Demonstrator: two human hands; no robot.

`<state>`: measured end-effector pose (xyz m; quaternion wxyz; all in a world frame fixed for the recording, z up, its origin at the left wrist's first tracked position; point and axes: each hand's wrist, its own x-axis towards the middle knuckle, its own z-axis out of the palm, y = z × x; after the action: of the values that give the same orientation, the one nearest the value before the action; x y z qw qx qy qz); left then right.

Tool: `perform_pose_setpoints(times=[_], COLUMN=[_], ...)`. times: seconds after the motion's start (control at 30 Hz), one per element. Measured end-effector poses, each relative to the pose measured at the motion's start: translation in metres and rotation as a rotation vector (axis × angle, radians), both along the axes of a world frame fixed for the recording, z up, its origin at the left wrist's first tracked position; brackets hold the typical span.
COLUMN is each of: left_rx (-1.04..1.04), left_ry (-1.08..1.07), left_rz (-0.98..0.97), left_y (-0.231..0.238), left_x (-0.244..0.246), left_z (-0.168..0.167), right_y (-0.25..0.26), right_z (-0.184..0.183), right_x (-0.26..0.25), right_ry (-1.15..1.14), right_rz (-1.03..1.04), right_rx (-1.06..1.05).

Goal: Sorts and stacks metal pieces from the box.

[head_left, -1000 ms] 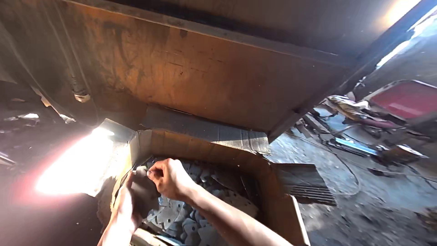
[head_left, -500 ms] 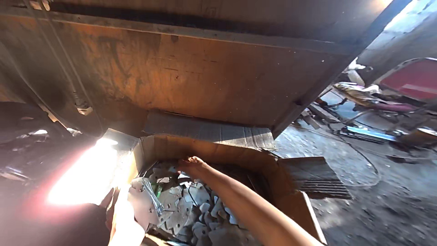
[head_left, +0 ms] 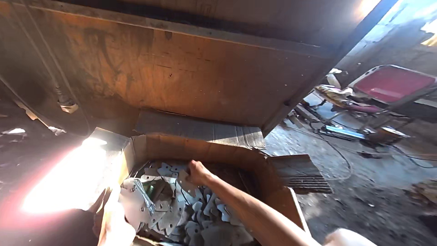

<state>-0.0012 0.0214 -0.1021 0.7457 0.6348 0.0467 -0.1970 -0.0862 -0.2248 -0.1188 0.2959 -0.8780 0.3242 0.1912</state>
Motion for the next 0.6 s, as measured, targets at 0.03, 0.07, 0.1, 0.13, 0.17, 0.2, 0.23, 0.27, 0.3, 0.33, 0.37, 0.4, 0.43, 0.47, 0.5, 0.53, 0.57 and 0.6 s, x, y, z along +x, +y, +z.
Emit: perform_pose_setpoints(times=[0.03, 0.07, 0.1, 0.13, 0.17, 0.2, 0.23, 0.27, 0.3, 0.33, 0.37, 0.4, 0.43, 0.47, 0.5, 0.53, 0.57, 0.6], left_rx=[0.006, 0.008, 0.010, 0.008, 0.005, 0.000, -0.004, -0.006, -0.007, -0.013, -0.022, -0.036, -0.051, -0.064, -0.077, -0.090, -0.102, -0.112], left_ry=[0.002, 0.002, 0.019, 0.040, 0.051, 0.059, 0.066, 0.075, 0.085, 0.086, 0.086, 0.094, 0.104, 0.117, 0.129, 0.134, 0.140, 0.144], left_rz=[-0.006, -0.007, 0.007, 0.013, 0.019, 0.018, 0.011, 0.012, 0.020, 0.017, 0.012, 0.013, 0.007, 0.014, 0.024, 0.031, 0.039, 0.036], left_y=[0.000, 0.000, 0.000, -0.001, -0.001, -0.001, -0.001, -0.001, -0.002, -0.001, -0.001, -0.001, -0.001, -0.002, -0.002, -0.003, -0.003, -0.003], left_x=[0.001, 0.002, 0.002, 0.003, 0.003, 0.003, 0.002, 0.003, 0.003, 0.003, 0.004, 0.004, 0.004, 0.004, 0.003, 0.003, 0.003, 0.003], left_z=[-0.001, -0.001, 0.000, 0.001, 0.001, 0.002, 0.004, 0.004, 0.002, 0.001, 0.000, -0.001, 0.000, 0.002, 0.004, 0.005, 0.005, 0.005], right_y=[0.006, 0.010, 0.015, 0.018, 0.022, 0.027, 0.030, 0.033, 0.034, 0.035, 0.034, 0.034, 0.035, 0.036, 0.036, 0.036, 0.034, 0.033], right_z=[-0.001, -0.002, -0.005, -0.008, -0.011, -0.013, -0.014, -0.015, -0.017, -0.017, -0.017, -0.016, -0.014, -0.013, -0.013, -0.014, -0.013, -0.010], right_x=[-0.010, -0.018, -0.026, -0.031, -0.035, -0.036, -0.035, -0.033, -0.031, -0.028, -0.025, -0.022, -0.019, -0.016, -0.013, -0.011, -0.009, -0.009], right_ry=[0.067, 0.113, 0.138, 0.148, 0.148, 0.147, 0.145, 0.146, 0.155, 0.168, 0.181, 0.196, 0.206, 0.210, 0.206, 0.187, 0.160, 0.120], right_rz=[-0.045, -0.078, -0.105, -0.129, -0.149, -0.169, -0.191, -0.214, -0.234, -0.249, -0.257, -0.249, -0.221, -0.166, -0.087, 0.008, 0.113, 0.215], right_rx=[0.013, 0.018, 0.020, 0.018, 0.013, 0.009, 0.008, 0.008, 0.010, 0.017, 0.023, 0.030, 0.034, 0.028, 0.020, 0.016, 0.016, 0.022])
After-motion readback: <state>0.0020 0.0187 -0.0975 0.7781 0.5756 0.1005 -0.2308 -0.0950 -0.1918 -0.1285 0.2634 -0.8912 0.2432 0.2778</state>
